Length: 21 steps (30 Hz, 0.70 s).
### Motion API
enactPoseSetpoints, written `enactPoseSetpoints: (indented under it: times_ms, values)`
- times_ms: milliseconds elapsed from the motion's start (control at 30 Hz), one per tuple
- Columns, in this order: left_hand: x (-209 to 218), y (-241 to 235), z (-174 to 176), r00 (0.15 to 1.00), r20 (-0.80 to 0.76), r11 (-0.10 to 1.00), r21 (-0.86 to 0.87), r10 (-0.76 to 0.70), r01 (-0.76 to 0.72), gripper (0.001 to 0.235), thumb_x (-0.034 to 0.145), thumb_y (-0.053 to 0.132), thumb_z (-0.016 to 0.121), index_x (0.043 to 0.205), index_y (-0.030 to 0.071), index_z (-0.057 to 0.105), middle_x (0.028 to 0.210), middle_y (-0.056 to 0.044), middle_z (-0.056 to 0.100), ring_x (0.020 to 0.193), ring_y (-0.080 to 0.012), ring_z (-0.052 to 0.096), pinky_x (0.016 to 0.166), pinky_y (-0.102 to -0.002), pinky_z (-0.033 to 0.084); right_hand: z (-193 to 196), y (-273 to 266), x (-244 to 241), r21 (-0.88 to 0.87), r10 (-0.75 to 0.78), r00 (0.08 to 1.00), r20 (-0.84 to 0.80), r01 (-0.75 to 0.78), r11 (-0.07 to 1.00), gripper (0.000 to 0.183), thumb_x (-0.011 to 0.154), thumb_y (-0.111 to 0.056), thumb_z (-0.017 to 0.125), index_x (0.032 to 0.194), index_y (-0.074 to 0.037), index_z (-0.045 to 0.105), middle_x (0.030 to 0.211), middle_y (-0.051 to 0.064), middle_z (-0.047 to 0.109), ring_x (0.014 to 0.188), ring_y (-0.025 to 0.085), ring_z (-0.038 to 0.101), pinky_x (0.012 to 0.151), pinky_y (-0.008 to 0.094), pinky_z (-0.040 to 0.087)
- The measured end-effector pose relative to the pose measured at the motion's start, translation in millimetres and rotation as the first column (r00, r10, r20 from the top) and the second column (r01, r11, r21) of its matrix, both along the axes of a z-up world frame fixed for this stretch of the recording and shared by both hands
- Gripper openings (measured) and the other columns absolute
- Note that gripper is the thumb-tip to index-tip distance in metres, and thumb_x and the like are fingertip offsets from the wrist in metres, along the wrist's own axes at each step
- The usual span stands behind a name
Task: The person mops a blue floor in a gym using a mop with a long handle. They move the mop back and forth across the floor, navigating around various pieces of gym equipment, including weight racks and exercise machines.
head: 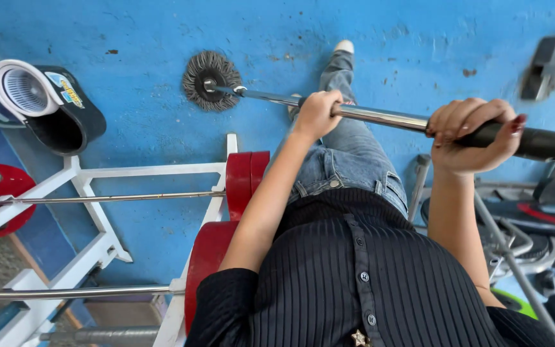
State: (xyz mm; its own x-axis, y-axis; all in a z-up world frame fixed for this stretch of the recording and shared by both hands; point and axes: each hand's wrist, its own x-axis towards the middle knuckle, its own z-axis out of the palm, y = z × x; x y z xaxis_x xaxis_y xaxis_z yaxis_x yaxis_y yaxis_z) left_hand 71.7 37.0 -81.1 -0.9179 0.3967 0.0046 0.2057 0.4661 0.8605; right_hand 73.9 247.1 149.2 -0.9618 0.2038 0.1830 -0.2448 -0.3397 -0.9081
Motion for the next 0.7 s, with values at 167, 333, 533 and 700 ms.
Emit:
enactPoseSetpoints:
  times_ms: [167,333,533,700]
  values:
    - [21,-33,-7,0.965,0.252,0.997,-0.014,-0.076,0.082,0.033,0.074,0.004,0.081,0.100,0.018,0.066,0.098,-0.009,0.076,0.090,-0.0311,0.073,0.075,-0.044,0.056,22,-1,41,0.074,0.129,0.989,0.072,-0.134,0.988,0.037,0.097,-0.034,0.044,0.064,-0.015,0.046,0.052,0.001,0.043,0.046,0.016,0.047,0.055,0.032,0.047]
    - [50,-51,-67,0.953,0.304,0.957,-0.278,0.010,0.079,0.025,0.078,0.005,0.074,0.098,0.018,0.067,0.098,-0.007,0.071,0.095,-0.0299,0.071,0.087,-0.040,0.058,24,0,74,-0.001,0.155,0.988,0.019,-0.155,0.988,0.038,0.095,-0.025,0.051,0.059,-0.013,0.048,0.049,0.007,0.049,0.046,0.020,0.054,0.054,0.033,0.048]
    - [71,8,-55,0.971,0.048,0.969,-0.092,0.236,-0.231,0.039,0.084,0.006,0.065,0.118,0.024,0.064,0.101,0.000,0.064,0.086,-0.0269,0.071,0.084,-0.042,0.056,39,40,95,0.015,0.110,0.994,-0.006,-0.110,0.994,0.040,0.091,-0.014,0.053,0.051,-0.011,0.047,0.044,0.011,0.051,0.042,0.023,0.056,0.049,0.032,0.047]
    - [73,105,-34,0.979,0.135,0.984,0.068,0.154,-0.164,0.029,0.093,-0.002,0.053,0.114,0.006,0.071,0.103,-0.008,0.073,0.093,-0.0224,0.070,0.088,-0.039,0.057,78,115,124,0.170,0.131,0.989,0.073,-0.142,0.975,0.034,0.096,-0.019,0.044,0.063,-0.010,0.044,0.058,0.005,0.050,0.052,0.018,0.050,0.065,0.036,0.052]
